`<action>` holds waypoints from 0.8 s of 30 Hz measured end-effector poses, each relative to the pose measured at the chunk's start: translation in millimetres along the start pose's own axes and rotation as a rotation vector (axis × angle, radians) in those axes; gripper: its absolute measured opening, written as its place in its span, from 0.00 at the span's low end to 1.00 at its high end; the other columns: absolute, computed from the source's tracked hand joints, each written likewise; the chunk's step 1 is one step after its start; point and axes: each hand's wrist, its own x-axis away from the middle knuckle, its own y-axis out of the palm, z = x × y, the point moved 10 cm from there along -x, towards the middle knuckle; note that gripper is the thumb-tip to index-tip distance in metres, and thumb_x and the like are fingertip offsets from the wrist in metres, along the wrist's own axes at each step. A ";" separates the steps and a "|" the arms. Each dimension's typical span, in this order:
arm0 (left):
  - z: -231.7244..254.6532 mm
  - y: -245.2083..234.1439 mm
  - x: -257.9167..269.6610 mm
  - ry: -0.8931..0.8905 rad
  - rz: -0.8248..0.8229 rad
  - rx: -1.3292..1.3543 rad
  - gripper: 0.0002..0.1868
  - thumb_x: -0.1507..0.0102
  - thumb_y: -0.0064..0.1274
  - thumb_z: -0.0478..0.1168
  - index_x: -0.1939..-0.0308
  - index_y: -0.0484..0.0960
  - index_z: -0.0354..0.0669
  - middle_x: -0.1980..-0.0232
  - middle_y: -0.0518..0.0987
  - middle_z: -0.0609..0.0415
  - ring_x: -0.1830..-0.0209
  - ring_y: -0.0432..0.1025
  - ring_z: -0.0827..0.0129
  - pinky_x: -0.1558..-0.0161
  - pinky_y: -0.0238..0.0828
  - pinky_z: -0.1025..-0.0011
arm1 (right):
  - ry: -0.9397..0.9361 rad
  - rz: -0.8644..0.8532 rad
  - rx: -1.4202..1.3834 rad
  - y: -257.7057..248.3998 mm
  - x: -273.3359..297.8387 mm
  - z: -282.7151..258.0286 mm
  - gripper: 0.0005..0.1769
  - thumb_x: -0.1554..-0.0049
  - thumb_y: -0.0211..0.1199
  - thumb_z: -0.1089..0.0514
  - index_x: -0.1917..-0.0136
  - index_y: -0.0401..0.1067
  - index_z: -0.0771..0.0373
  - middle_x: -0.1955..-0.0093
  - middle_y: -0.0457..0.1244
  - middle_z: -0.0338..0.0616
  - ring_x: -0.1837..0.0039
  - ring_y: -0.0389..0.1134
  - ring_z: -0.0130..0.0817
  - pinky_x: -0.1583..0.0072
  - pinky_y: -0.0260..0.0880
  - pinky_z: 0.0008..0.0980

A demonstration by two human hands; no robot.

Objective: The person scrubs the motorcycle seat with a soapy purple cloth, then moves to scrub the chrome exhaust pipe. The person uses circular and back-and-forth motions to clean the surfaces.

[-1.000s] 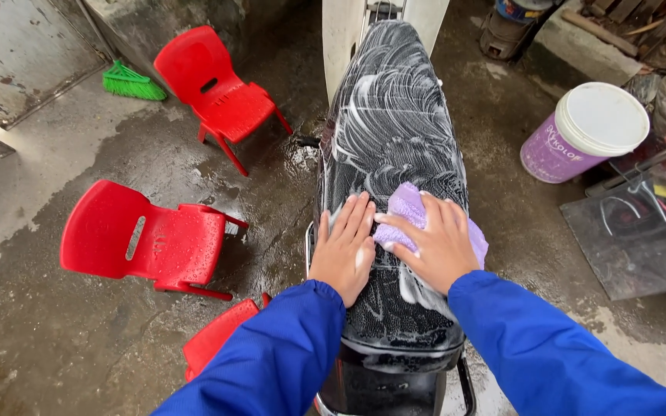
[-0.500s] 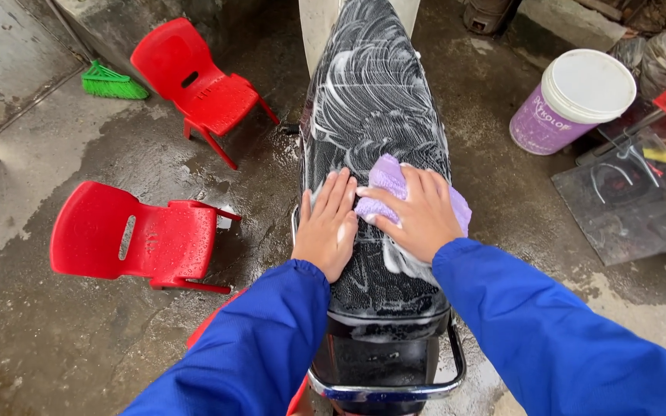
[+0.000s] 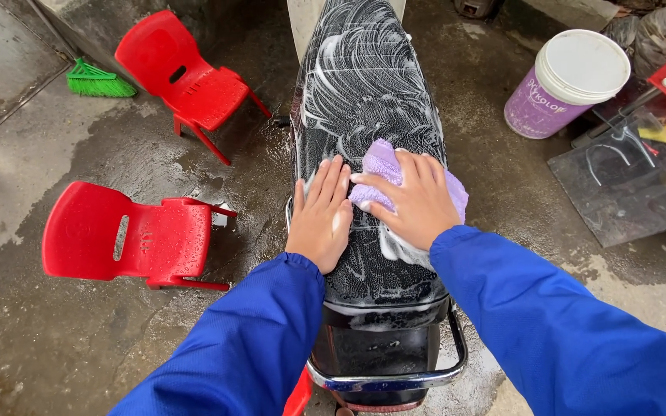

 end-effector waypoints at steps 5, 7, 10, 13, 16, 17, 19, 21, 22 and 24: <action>-0.3 0.5 -2.7 0.010 0.012 0.001 0.29 0.37 0.19 0.44 0.31 0.44 0.47 0.27 0.38 0.55 0.27 0.32 0.64 0.35 0.25 0.50 | 0.004 -0.015 0.005 -2.7 -1.7 0.2 0.20 0.46 0.44 0.35 0.42 0.61 0.35 0.41 0.51 0.51 0.36 0.50 0.45 0.36 0.43 0.50; 0.0 1.6 -0.8 0.013 0.014 0.001 0.29 0.37 0.19 0.44 0.31 0.44 0.46 0.27 0.39 0.55 0.27 0.32 0.64 0.35 0.25 0.50 | 0.006 -0.025 0.001 -1.6 0.1 -1.3 0.21 0.46 0.44 0.35 0.41 0.61 0.36 0.41 0.51 0.52 0.36 0.50 0.46 0.35 0.43 0.50; -0.1 0.9 -2.1 0.003 0.010 -0.017 0.29 0.37 0.19 0.45 0.31 0.44 0.46 0.27 0.38 0.55 0.27 0.32 0.64 0.35 0.25 0.50 | -0.008 0.020 0.007 -5.3 0.0 -2.3 0.21 0.46 0.43 0.35 0.42 0.61 0.37 0.42 0.51 0.51 0.38 0.51 0.45 0.36 0.44 0.49; 1.1 1.1 -2.2 0.008 -0.001 -0.024 0.29 0.37 0.19 0.45 0.31 0.44 0.46 0.27 0.38 0.55 0.27 0.32 0.64 0.35 0.24 0.51 | 0.010 0.008 0.004 -4.2 3.7 -0.9 0.21 0.46 0.43 0.34 0.43 0.62 0.38 0.42 0.50 0.49 0.39 0.50 0.44 0.36 0.45 0.48; 0.6 0.2 -1.3 0.024 0.000 0.009 0.29 0.37 0.18 0.46 0.31 0.44 0.47 0.27 0.39 0.55 0.27 0.32 0.64 0.35 0.24 0.51 | 0.073 -0.043 -0.006 -10.3 18.9 -6.7 0.22 0.45 0.41 0.33 0.43 0.63 0.37 0.42 0.51 0.48 0.40 0.50 0.43 0.36 0.45 0.49; -2.2 1.7 -1.9 0.025 0.006 -0.019 0.29 0.37 0.20 0.45 0.31 0.44 0.47 0.27 0.39 0.56 0.28 0.32 0.65 0.35 0.25 0.51 | 0.085 -0.070 -0.029 -14.4 27.8 -13.3 0.21 0.47 0.44 0.34 0.43 0.64 0.37 0.42 0.51 0.50 0.40 0.51 0.45 0.36 0.46 0.50; -1.6 7.1 -9.5 0.030 0.024 -0.021 0.29 0.38 0.21 0.44 0.31 0.44 0.48 0.27 0.39 0.57 0.28 0.33 0.65 0.35 0.26 0.52 | 0.094 -0.108 -0.026 -20.4 41.5 -15.2 0.21 0.49 0.47 0.36 0.44 0.65 0.37 0.41 0.52 0.51 0.40 0.51 0.47 0.37 0.46 0.51; -4.2 5.9 -5.3 0.021 0.077 -0.067 0.30 0.38 0.23 0.43 0.30 0.42 0.49 0.27 0.38 0.58 0.28 0.32 0.65 0.35 0.25 0.53 | 0.168 -0.218 -0.123 -10.1 59.1 -15.3 0.23 0.49 0.42 0.31 0.42 0.63 0.31 0.42 0.51 0.49 0.39 0.50 0.44 0.35 0.42 0.51; -4.3 5.6 -4.9 0.024 0.087 -0.067 0.30 0.38 0.23 0.43 0.30 0.42 0.49 0.27 0.38 0.58 0.28 0.32 0.65 0.35 0.25 0.53 | 0.166 -0.212 -0.117 -8.1 58.3 -14.8 0.23 0.49 0.42 0.31 0.42 0.63 0.31 0.42 0.51 0.49 0.39 0.50 0.44 0.35 0.42 0.51; -6.1 6.6 -4.0 0.004 0.066 -0.054 0.30 0.38 0.24 0.43 0.31 0.44 0.49 0.27 0.39 0.58 0.28 0.32 0.65 0.35 0.26 0.52 | 0.146 -0.209 -0.098 -5.1 55.8 -14.5 0.23 0.50 0.44 0.32 0.41 0.61 0.29 0.41 0.50 0.46 0.38 0.49 0.43 0.35 0.43 0.49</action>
